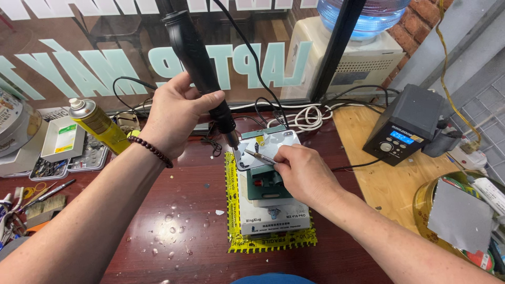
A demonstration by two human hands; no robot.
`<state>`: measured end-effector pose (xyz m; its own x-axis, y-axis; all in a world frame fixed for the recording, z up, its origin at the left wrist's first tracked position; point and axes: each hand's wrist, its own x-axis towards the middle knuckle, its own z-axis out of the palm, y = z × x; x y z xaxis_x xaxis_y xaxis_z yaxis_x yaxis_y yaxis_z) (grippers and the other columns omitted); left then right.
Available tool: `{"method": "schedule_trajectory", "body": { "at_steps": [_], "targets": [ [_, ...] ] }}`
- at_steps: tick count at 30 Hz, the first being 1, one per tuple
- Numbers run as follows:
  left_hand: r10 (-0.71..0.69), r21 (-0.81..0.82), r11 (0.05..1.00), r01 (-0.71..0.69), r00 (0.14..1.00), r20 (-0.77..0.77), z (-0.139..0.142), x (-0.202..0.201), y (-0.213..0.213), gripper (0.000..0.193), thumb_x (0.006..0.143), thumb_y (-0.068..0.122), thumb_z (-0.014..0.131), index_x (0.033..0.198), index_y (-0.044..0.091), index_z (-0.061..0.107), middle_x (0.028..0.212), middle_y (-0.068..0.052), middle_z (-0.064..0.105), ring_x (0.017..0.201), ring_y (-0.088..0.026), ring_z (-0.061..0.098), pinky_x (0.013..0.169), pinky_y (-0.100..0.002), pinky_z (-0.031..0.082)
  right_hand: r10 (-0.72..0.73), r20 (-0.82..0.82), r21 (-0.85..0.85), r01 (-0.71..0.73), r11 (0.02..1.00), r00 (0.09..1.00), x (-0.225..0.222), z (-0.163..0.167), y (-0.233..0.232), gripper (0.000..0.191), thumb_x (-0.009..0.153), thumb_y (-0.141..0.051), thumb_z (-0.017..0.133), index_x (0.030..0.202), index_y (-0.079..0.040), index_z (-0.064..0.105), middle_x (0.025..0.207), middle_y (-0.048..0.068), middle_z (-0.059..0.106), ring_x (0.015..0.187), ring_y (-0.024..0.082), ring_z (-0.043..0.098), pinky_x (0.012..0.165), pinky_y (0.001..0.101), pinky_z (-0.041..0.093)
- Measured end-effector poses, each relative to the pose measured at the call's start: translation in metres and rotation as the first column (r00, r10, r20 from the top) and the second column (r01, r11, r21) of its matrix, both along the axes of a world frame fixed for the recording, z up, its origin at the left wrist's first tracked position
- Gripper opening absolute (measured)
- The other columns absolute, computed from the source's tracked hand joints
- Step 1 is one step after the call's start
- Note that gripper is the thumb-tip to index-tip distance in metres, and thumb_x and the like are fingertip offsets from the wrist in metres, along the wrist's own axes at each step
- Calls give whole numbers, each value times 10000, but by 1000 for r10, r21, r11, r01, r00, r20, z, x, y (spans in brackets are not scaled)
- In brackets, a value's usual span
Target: The person holds a hot air gun in their left hand, directing hot air at a phone clamped in a repair fixture, while using a pry tool in their right hand to work along the edge of the phone's back cover, heating and prying repeatedly around the device.
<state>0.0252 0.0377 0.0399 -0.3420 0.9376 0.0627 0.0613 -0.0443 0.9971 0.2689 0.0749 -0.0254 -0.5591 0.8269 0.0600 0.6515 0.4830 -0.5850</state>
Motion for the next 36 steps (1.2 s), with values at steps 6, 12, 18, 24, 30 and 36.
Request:
{"method": "schedule_trajectory", "body": {
  "at_steps": [6,12,18,24,30,36],
  "targets": [
    [-26,-25,999,24,998,-49,-1,3,11,297,917,66,705,1207,97,652,1062,-26,767,939,-131,738,807,-324,631,17,-7,56,-17,998,1000,1,-2,1,122,878,-128,685,951,-41,730,992,149,712,963,355,696,851,443,538],
    [-38,-18,999,37,997,-60,-3,2,13,299,916,68,706,1208,99,651,1067,-29,770,942,-128,740,807,-317,640,29,42,124,-34,992,999,0,-3,0,107,907,-117,662,940,-29,714,958,138,700,925,353,698,839,449,540],
    [-37,-28,999,35,998,-49,-4,3,14,311,909,60,709,1212,98,651,1073,-24,767,936,-124,737,795,-316,633,30,7,120,-30,992,1000,-1,-5,-4,108,918,-113,652,938,-26,713,963,127,702,931,335,706,843,436,551],
    [-39,-50,998,36,997,-65,-2,4,12,331,912,70,701,1234,115,644,1065,-26,775,941,-124,745,803,-314,640,36,59,124,-43,991,998,-2,-1,2,134,921,-136,656,966,-32,727,985,123,706,948,342,702,841,451,547],
    [-42,-56,998,39,998,-56,-1,4,13,335,913,66,701,1240,113,650,1055,-34,773,933,-129,743,804,-318,639,-2,43,90,-2,996,999,-2,-5,-2,142,930,-155,643,954,-40,723,983,119,713,930,303,711,841,437,549],
    [-50,-49,998,47,997,-60,-3,4,13,322,914,67,705,1229,105,654,1041,-30,769,914,-125,735,779,-316,623,-71,12,-179,72,981,997,-3,-1,11,183,911,-218,656,951,-69,755,835,136,785,799,268,790,760,391,593]
  ]
}}
